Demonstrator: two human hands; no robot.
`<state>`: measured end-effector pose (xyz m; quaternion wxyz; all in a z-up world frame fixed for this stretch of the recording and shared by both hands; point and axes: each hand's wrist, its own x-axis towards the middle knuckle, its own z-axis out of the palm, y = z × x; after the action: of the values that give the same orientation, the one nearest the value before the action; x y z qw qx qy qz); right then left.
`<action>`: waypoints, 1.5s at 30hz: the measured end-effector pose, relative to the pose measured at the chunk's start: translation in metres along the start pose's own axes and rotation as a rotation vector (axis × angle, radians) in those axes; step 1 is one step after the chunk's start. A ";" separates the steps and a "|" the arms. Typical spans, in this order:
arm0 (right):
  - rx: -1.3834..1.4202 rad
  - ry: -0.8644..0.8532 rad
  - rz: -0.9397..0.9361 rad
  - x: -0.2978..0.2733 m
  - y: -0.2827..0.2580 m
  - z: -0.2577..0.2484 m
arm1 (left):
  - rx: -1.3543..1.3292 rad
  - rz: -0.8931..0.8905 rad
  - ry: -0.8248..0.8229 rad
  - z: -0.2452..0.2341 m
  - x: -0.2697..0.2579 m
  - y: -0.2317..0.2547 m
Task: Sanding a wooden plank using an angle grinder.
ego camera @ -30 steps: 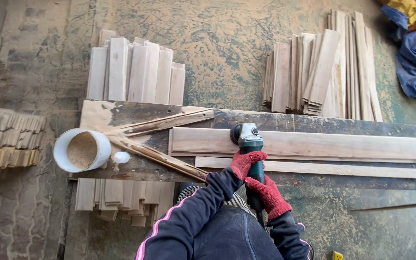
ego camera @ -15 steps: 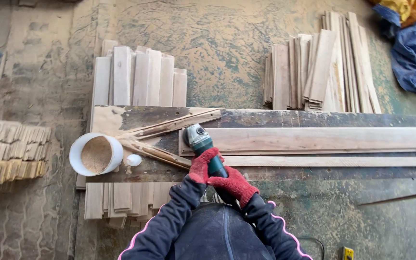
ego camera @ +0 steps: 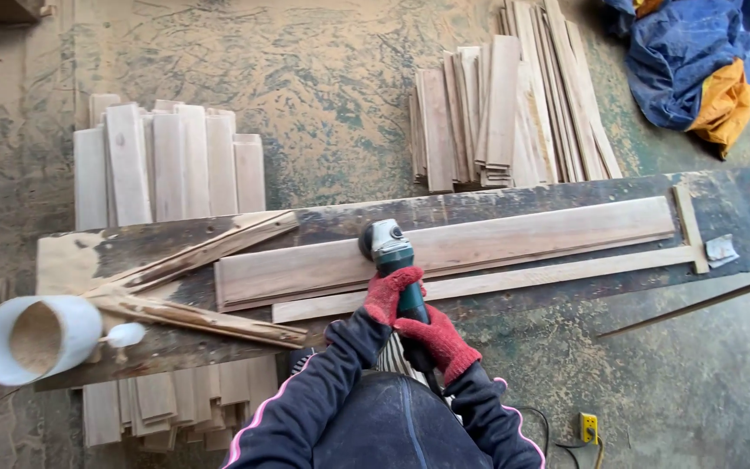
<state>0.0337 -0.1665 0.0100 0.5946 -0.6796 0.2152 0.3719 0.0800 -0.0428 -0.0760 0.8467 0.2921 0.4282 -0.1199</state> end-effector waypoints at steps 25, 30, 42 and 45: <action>-0.009 -0.074 0.015 -0.015 -0.024 -0.079 | -0.051 0.005 -0.171 0.072 -0.055 -0.011; -0.099 -0.116 0.047 -0.027 -0.026 -0.026 | -0.081 0.040 -0.158 0.022 -0.072 0.013; -0.368 -0.210 -0.058 -0.042 -0.019 0.092 | -0.200 0.126 0.179 -0.082 -0.110 0.051; -0.474 -0.252 -0.063 -0.033 -0.012 0.093 | -0.234 0.116 0.222 -0.095 -0.104 0.047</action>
<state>-0.0015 -0.0788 0.0408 0.4521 -0.7547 0.0252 0.4748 -0.0238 0.0465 -0.0184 0.8278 0.2273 0.5128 0.0126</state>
